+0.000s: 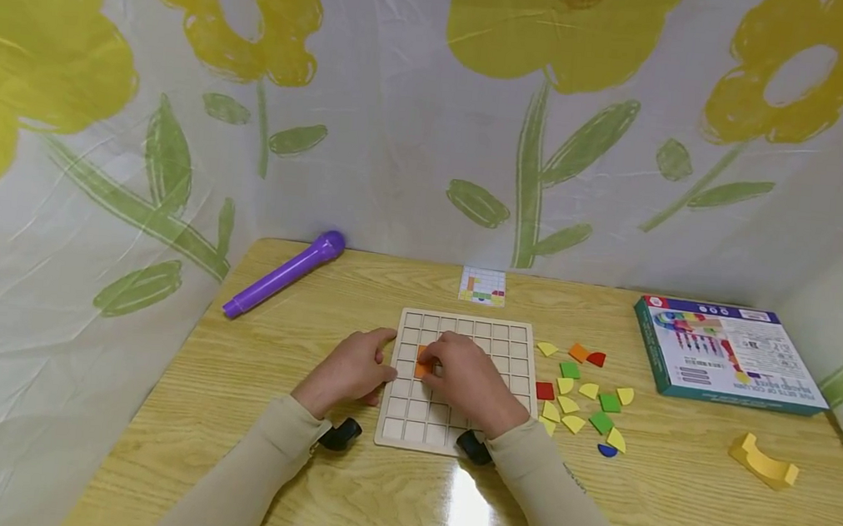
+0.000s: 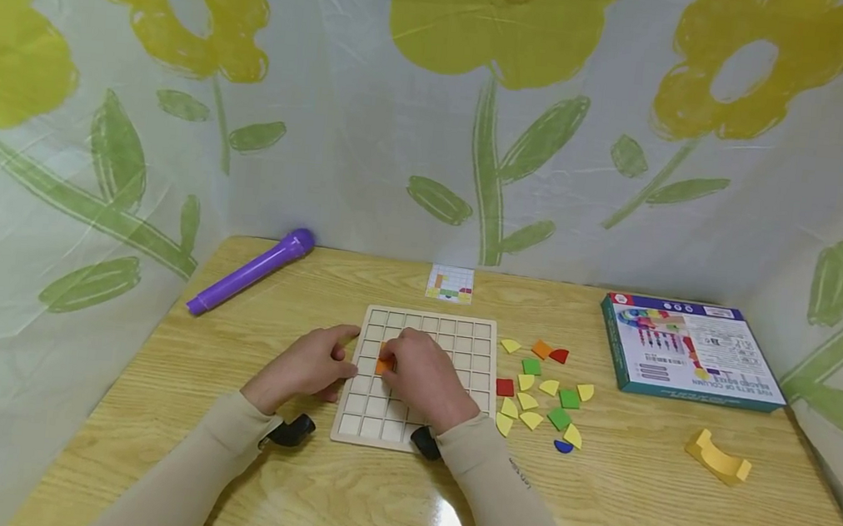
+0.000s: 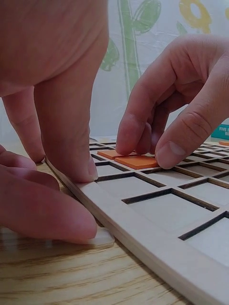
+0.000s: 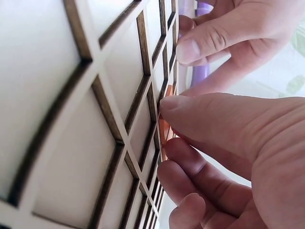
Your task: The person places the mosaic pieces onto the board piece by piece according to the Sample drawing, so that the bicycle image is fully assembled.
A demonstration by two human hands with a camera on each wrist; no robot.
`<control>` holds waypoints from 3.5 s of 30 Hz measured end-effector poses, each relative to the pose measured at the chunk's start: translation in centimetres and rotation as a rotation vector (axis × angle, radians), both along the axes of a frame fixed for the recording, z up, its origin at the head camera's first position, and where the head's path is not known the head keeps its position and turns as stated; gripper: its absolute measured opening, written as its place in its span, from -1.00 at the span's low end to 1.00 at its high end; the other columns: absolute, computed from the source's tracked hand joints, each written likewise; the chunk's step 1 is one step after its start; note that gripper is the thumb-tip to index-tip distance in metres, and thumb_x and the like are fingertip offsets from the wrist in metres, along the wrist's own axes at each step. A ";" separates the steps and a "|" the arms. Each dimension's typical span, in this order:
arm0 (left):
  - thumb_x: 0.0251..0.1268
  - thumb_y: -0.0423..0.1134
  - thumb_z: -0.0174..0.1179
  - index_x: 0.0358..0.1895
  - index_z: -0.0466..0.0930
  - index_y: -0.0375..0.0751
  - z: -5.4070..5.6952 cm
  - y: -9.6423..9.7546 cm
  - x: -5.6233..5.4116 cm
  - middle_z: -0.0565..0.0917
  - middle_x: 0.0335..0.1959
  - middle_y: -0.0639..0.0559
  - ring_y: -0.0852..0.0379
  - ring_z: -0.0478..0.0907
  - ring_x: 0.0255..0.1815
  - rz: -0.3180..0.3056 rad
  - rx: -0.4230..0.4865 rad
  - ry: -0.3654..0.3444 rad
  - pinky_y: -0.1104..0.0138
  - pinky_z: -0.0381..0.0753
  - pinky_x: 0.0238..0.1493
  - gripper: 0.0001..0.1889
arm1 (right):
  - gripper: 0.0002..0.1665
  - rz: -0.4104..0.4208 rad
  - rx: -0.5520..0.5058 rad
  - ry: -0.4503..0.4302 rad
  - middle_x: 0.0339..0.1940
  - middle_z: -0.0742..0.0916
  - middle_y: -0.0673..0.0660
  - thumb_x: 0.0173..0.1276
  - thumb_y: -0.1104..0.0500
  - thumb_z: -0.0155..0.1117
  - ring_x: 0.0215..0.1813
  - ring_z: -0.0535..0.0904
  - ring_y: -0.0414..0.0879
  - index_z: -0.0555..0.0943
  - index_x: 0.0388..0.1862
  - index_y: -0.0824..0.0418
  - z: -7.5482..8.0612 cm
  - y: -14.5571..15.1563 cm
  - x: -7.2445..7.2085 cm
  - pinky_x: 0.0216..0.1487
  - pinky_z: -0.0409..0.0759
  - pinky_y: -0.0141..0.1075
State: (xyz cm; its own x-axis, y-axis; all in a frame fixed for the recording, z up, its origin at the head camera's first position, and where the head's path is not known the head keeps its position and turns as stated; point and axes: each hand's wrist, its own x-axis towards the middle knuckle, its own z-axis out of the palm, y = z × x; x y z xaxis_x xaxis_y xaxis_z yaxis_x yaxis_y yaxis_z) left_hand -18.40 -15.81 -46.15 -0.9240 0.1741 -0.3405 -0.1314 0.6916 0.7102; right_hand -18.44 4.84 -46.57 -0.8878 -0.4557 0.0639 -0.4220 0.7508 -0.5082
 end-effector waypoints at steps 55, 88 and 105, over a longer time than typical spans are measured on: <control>0.47 -0.36 0.36 0.68 0.30 -0.13 -0.4 0.7 0.5 0.47 -0.13 -0.10 0.08 0.58 -0.59 0.017 0.029 -0.007 0.26 0.74 -0.48 -0.24 | -0.60 -0.380 0.050 -0.128 0.17 0.73 0.38 0.54 0.19 0.40 0.12 0.67 0.22 0.72 0.25 0.36 -0.5 21.1 -1.7 0.27 0.68 0.20; 0.48 -0.37 0.35 0.67 0.31 -0.16 0.0 0.1 0.4 0.45 -0.18 -0.09 0.07 0.60 -0.61 0.000 0.040 0.007 0.27 0.72 -0.48 -0.26 | -0.64 -0.320 -0.015 -0.094 0.16 0.75 0.36 0.56 0.20 0.38 0.09 0.72 0.22 0.74 0.23 0.35 0.5 19.8 -1.9 0.19 0.73 0.16; 0.46 -0.38 0.35 0.66 0.31 -0.19 0.0 0.1 0.2 0.46 -0.19 -0.10 0.07 0.62 -0.64 -0.003 0.020 0.011 0.26 0.71 -0.53 -0.25 | -0.68 -0.197 -0.072 -0.091 0.09 0.78 0.17 0.49 0.18 0.47 0.17 0.65 0.15 0.80 0.17 0.21 1.3 13.5 -0.3 0.25 0.68 0.13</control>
State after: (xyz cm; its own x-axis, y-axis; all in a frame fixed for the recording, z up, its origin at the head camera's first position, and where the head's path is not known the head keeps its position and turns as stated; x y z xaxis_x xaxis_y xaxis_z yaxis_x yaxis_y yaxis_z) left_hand -18.17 -15.69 -46.11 -0.9273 0.1832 -0.3264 -0.1214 0.6778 0.7252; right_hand -18.78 18.35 -45.23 -0.9628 -0.2700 0.0056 -0.2207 0.7745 -0.5929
